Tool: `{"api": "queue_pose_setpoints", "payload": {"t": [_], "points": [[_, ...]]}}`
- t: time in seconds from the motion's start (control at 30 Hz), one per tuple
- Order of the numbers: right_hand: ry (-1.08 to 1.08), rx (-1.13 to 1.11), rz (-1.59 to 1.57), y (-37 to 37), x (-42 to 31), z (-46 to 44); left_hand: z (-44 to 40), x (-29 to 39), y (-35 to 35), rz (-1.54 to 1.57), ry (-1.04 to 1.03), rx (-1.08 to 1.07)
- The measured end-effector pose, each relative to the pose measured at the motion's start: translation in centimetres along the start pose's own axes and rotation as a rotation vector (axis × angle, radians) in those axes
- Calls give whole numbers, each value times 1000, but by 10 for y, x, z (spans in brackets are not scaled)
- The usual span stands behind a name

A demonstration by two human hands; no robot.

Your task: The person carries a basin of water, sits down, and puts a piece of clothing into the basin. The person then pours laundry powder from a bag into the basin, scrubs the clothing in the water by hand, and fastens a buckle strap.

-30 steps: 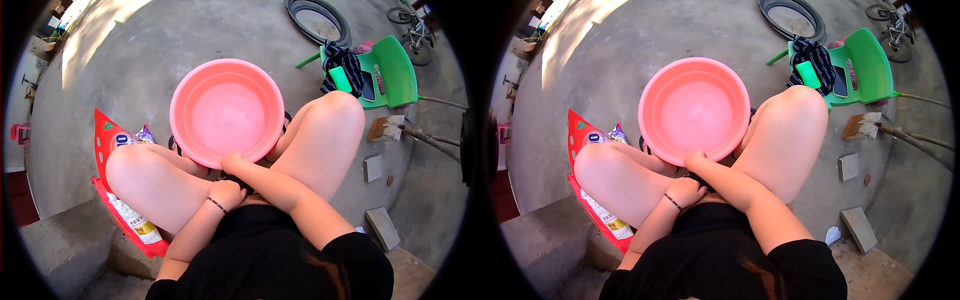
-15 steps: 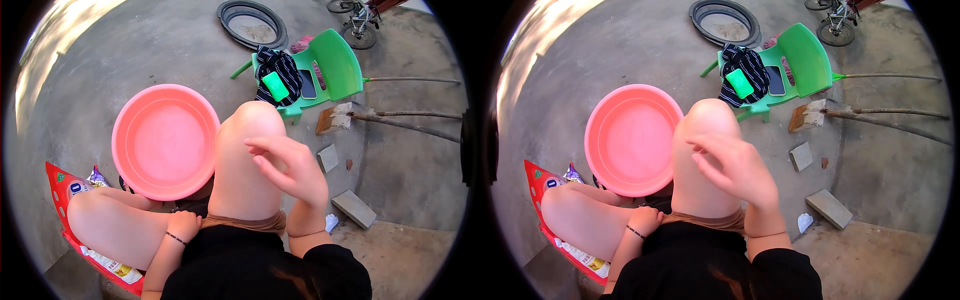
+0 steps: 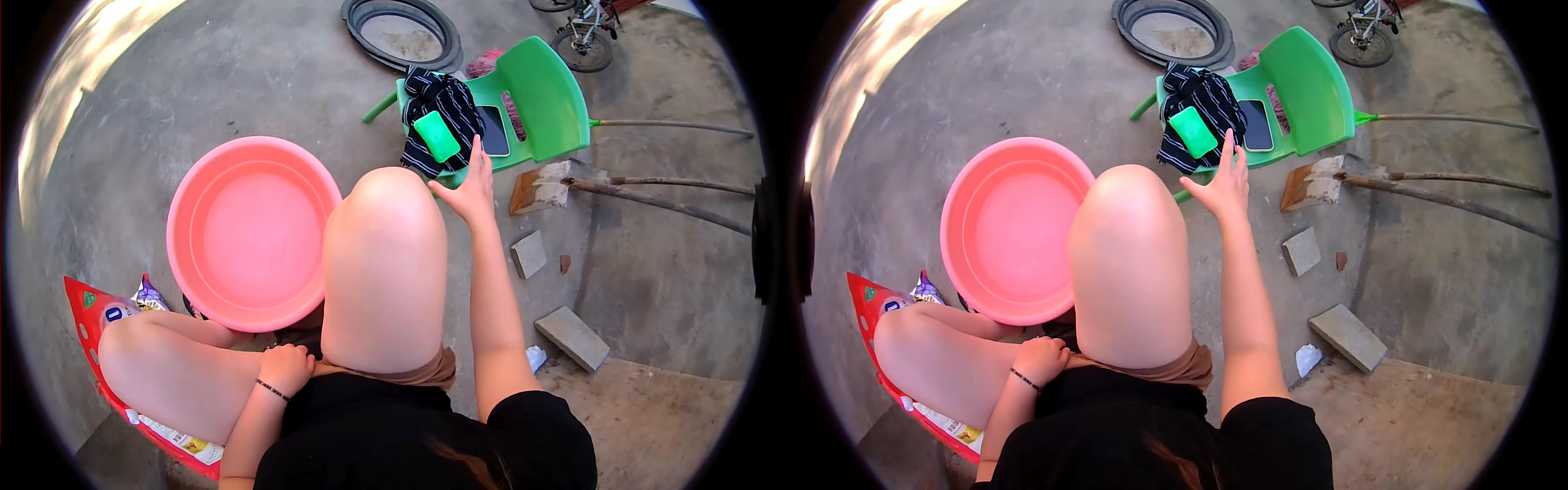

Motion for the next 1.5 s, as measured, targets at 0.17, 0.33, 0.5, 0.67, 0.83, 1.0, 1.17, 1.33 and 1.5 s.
{"api": "queue_pose_setpoints", "payload": {"t": [0.17, 0.33, 0.5, 0.67, 0.83, 1.0, 1.17, 1.33, 1.5], "points": [[-72, 22, 113, -37, 11, -12, 2, -2, 0, 57, 11, 11], [-143, 18, 97, -46, 29, -33, 2, -6, 1, 54, 58, -2], [-163, 31, 63, -34, 37, -53, 1, -10, 3, 27, 110, 14], [-71, 49, 30, -36, 39, -69, 0, -10, 0, 30, 103, 24], [40, 51, -259, -55, 49, -90, -2, -10, -2, 34, 84, 22], [-136, -41, -176, -60, 60, -94, -3, -7, -3, 28, 69, 4], [-209, -94, -78, -71, 68, -96, -4, -5, -5, 30, 45, 9], [-200, -5, 0, -48, 45, -85, -3, -5, -3, 36, 46, 21], [-23, 162, 108, -36, 19, -81, -2, -4, -2, 45, 36, 39]]}}
Point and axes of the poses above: each hand's wrist, its own z-axis away from the middle knuckle, its own y-axis out of the back of the hand, x = y × z, the point moved 10 cm from there along -z, towards the middle knuckle, and after that the axes turned 2 degrees about z, right-handed, at the moved point
